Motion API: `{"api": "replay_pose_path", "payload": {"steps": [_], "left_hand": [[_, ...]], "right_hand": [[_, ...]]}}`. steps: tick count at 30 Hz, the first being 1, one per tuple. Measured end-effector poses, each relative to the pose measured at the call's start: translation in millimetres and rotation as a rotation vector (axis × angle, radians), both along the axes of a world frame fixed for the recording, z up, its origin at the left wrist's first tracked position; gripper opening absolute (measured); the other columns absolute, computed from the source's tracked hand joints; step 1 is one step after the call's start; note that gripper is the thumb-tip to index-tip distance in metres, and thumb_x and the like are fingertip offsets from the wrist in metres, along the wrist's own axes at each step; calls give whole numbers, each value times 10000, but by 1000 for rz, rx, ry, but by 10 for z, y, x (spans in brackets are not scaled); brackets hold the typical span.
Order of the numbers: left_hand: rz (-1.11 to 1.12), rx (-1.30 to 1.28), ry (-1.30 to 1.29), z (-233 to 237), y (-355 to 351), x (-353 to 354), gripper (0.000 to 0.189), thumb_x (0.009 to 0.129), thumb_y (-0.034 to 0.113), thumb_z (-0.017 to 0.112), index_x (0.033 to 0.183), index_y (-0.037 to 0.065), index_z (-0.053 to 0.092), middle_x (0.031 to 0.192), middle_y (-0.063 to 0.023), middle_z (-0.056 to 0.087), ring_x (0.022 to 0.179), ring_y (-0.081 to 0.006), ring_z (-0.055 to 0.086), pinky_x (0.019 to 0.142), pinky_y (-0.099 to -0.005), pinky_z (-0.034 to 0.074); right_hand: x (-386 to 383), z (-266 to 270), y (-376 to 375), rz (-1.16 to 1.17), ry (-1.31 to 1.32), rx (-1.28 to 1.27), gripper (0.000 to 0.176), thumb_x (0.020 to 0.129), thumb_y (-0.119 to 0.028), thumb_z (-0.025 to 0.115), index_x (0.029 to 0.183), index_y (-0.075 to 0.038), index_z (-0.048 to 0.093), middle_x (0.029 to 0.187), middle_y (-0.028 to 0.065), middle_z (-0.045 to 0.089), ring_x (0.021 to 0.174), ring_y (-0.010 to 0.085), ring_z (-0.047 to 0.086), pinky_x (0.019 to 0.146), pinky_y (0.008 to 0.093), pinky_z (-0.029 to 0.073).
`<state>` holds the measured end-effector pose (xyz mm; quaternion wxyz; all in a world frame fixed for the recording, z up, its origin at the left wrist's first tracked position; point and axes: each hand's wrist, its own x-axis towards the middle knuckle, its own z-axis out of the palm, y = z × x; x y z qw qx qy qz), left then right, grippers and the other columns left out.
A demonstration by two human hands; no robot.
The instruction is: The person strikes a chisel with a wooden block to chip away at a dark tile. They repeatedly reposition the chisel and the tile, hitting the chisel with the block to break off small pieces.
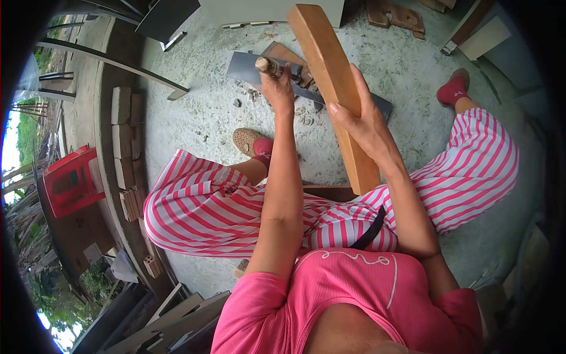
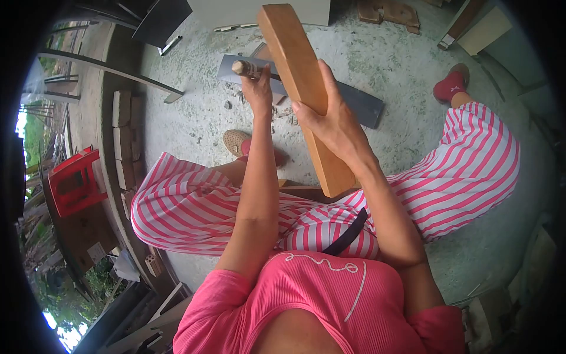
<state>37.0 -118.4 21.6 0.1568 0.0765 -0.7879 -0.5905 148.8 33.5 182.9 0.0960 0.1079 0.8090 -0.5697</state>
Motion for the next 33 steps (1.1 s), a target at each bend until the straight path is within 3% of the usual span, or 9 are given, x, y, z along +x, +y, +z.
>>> {"api": "replay_pose_path", "payload": {"steps": [1, 6, 12, 15, 18, 21, 27, 29, 33], "left_hand": [[42, 76, -12, -44, -52, -29, 315, 797, 190, 715, 980, 3, 539, 836, -70, 600, 759, -168, 553, 726, -317, 454], [41, 355, -54, -237, -204, -69, 390, 813, 203, 708, 1081, 20, 490, 955, -73, 580, 838, -160, 548, 743, -315, 462], [82, 473, -216, -258, -376, -121, 463, 796, 266, 726, 1114, 73, 450, 989, -73, 565, 882, -179, 568, 706, -367, 502], [111, 539, -302, -346, -549, -186, 447, 819, 284, 702, 1118, 98, 426, 990, -60, 566, 845, -183, 587, 685, -378, 490], [202, 663, -424, -641, -819, -232, 443, 816, 342, 691, 1099, 136, 420, 970, -76, 570, 797, -243, 634, 651, -415, 521], [249, 904, -532, -817, -984, -106, 423, 832, 379, 660, 1056, 77, 466, 970, -83, 578, 830, -277, 655, 623, -421, 531], [167, 604, -365, -492, -685, -37, 387, 827, 329, 685, 1024, 60, 489, 910, -67, 588, 780, -183, 630, 638, -322, 500], [65, 401, -168, -429, -520, -175, 410, 825, 288, 693, 1069, 35, 483, 976, -103, 593, 865, -223, 610, 749, -359, 488], [-157, -20, -68, -33, -137, -203, 381, 818, 183, 675, 1071, 0, 457, 885, -118, 604, 796, -211, 588, 746, -328, 472]], "right_hand": [[47, -5, 73, -69, 1, -22, 926, 765, -517, 615, 1460, -114, 154, 1255, 240, 518, 1139, 354, 532, 956, 385, 417], [220, -406, 256, -226, -128, -260, 992, 775, -562, 607, 1452, -22, 123, 1447, 200, 286, 1341, 294, 286, 1074, 360, 257], [321, -873, 251, -352, -351, -543, 941, 793, -579, 573, 1461, -75, 143, 1333, 167, 393, 1136, 235, 462, 928, 345, 408], [328, -1012, 244, -332, -285, -457, 926, 783, -592, 573, 1449, -86, 174, 1272, 143, 414, 1034, 213, 494, 843, 339, 454], [288, -1012, 196, -390, -241, -385, 922, 780, -596, 572, 1446, -86, 189, 1283, 139, 401, 1038, 221, 490, 857, 345, 444], [233, -1027, 210, -352, -232, -389, 955, 772, -593, 587, 1455, -73, 171, 1366, 164, 353, 1145, 267, 461, 931, 359, 404], [191, -788, 182, -248, -203, -255, 1026, 772, -564, 603, 1449, 2, 79, 1442, 239, 274, 1333, 315, 298, 1080, 364, 248], [139, -712, 160, -192, -159, -197, 1012, 775, -550, 608, 1450, -5, 88, 1404, 247, 332, 1305, 313, 347, 1065, 357, 275], [-16, -250, 103, -67, -31, -36, 965, 781, -513, 615, 1454, -35, 114, 1282, 256, 482, 1187, 316, 497, 985, 348, 384]]}}
